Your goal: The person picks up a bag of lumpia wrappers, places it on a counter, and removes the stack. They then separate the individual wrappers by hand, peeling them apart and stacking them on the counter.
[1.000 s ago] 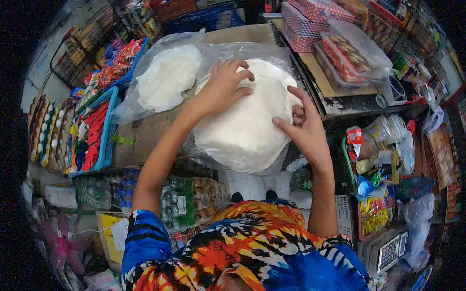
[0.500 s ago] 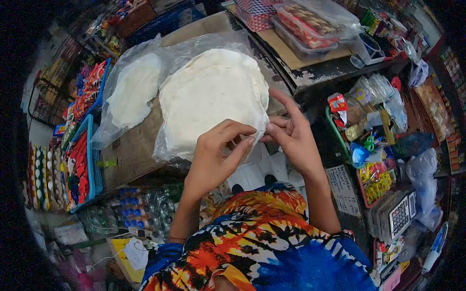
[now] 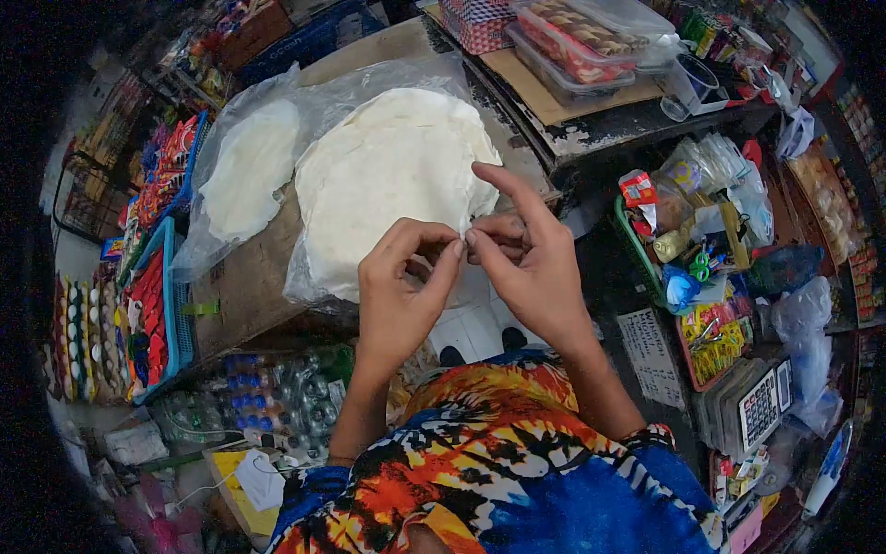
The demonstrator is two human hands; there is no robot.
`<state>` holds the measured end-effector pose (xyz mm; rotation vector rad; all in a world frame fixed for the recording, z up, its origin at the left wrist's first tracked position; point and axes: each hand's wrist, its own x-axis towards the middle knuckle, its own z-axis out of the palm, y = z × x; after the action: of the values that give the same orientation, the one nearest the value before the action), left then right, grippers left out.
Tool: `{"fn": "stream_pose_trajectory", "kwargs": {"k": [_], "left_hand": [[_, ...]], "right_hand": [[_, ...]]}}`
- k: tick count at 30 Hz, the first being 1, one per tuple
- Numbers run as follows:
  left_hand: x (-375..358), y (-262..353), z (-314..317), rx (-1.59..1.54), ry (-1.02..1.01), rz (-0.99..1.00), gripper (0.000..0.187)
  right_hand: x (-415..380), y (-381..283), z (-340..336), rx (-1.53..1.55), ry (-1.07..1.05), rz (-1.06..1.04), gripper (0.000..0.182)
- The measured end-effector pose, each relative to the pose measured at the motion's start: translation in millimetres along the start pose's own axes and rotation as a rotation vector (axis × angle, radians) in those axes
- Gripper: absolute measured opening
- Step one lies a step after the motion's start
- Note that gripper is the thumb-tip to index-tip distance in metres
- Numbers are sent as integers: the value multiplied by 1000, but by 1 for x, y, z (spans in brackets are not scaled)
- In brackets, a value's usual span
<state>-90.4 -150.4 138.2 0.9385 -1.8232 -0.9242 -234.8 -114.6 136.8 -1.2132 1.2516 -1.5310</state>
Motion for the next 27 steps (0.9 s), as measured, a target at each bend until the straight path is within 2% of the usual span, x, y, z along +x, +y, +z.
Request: {"fn": "stream_pose_trajectory", "kwargs": {"k": [3, 5, 7, 14, 18, 20, 22, 23, 25, 27], "left_hand": [[-1, -2, -1, -9, 18, 5, 9], [-2, 1, -2, -99, 16, -90, 9], [-1, -2, -2, -112, 21, -92, 9], [1, -5, -3, -196, -11, -102, 6], [0, -13, 3, -293, 42, -108, 7], [-1, -12, 3, -367, 65, -194, 7], [-3, -12, 6, -357, 78, -195, 8], [-3, -12, 7, -346, 90, -196, 9], [-4, -21, 12, -305, 92, -132, 9], [-4, -22, 14, -265, 94, -67, 10]], "right_hand": [[-2, -1, 1, -113, 2, -51, 53], [-3, -4, 2, -178, -1, -76, 53], [-4, -11, 3, -375, -26, -215, 55], [-4, -14, 4, -443, -53, -316, 57], [-6, -5, -5, -397, -2, -213, 55], [-8, 2, -11, -358, 16, -153, 54], [-10, 9, -15, -145, 21, 8, 47], [-10, 10, -16, -146, 23, 9, 47], [-9, 11, -18, 73, -15, 142, 31], [-5, 12, -21, 14, -63, 192, 25]]}}
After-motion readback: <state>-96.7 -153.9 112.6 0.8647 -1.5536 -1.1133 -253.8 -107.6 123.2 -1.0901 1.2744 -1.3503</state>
